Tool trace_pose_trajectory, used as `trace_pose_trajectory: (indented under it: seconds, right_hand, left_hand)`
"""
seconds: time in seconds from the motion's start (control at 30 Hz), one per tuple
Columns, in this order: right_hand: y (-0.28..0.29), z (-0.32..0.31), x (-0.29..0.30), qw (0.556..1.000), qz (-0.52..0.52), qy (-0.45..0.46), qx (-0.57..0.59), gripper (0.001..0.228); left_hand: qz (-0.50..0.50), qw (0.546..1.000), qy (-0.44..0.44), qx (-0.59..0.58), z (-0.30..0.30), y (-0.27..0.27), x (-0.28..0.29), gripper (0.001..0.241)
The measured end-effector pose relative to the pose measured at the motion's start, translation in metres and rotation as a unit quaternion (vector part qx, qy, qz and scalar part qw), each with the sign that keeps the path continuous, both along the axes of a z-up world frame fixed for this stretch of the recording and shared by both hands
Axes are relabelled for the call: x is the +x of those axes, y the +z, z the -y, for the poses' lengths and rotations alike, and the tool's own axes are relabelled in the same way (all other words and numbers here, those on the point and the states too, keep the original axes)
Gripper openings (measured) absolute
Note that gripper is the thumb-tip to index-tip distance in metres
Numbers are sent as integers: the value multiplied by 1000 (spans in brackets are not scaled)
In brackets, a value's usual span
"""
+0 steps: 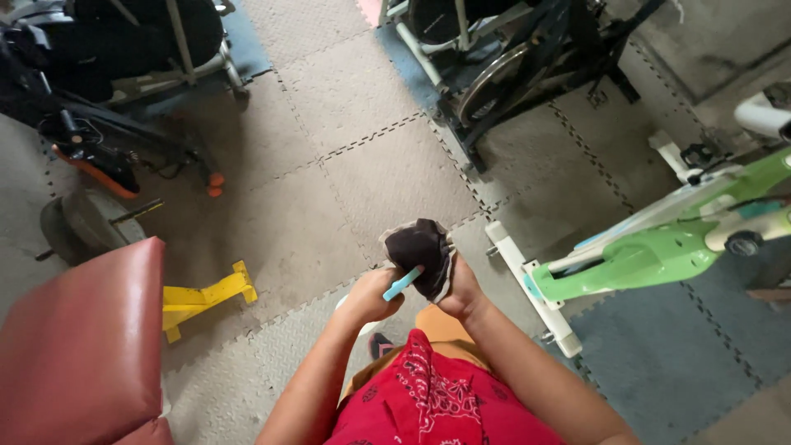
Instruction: Cleaning various gym machines and equipment using a spray bottle and a cloth.
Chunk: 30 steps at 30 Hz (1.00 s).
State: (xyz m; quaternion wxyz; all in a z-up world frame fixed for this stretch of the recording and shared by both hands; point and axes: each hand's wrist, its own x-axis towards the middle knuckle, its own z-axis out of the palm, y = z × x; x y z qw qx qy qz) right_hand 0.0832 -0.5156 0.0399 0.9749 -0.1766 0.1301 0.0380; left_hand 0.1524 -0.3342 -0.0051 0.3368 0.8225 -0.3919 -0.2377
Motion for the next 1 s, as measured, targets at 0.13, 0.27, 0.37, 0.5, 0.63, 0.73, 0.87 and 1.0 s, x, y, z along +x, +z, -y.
trace_pose_trajectory:
  seconds: [0.13,0.27,0.37,0.5,0.63,0.73,0.87,1.0]
  right_hand:
    - [-1,13,19,999,35,27,5,49]
    - [-7,39,53,995,79,57,-21,46]
    - [1,70,83,997,37,66,-26,49]
    - [-6,136,132,992,77,88,-41,49]
    - [6,201,165,995,45,85,-4,48]
    - [18,253,188,996,51,73,1,48]
    - [27,326,205,999,30,16,-13,50]
    - [42,404,212,983,-7,-158,-88,47]
  left_hand:
    - [1,1000,9,-17,10,7,17,24]
    - [8,999,33,-14,31,2,42,26]
    - [-3,999,36,-3,63,6,68,30]
    - [-8,997,70,-23,128,22,106,46]
    - [23,997,63,-23,187,-7,140,35]
    - [38,996,53,-59,231,16,157,45]
    - [15,981,56,-188,275,21,179,50]
    - [-3,977,55,-207,313,38,194,50]
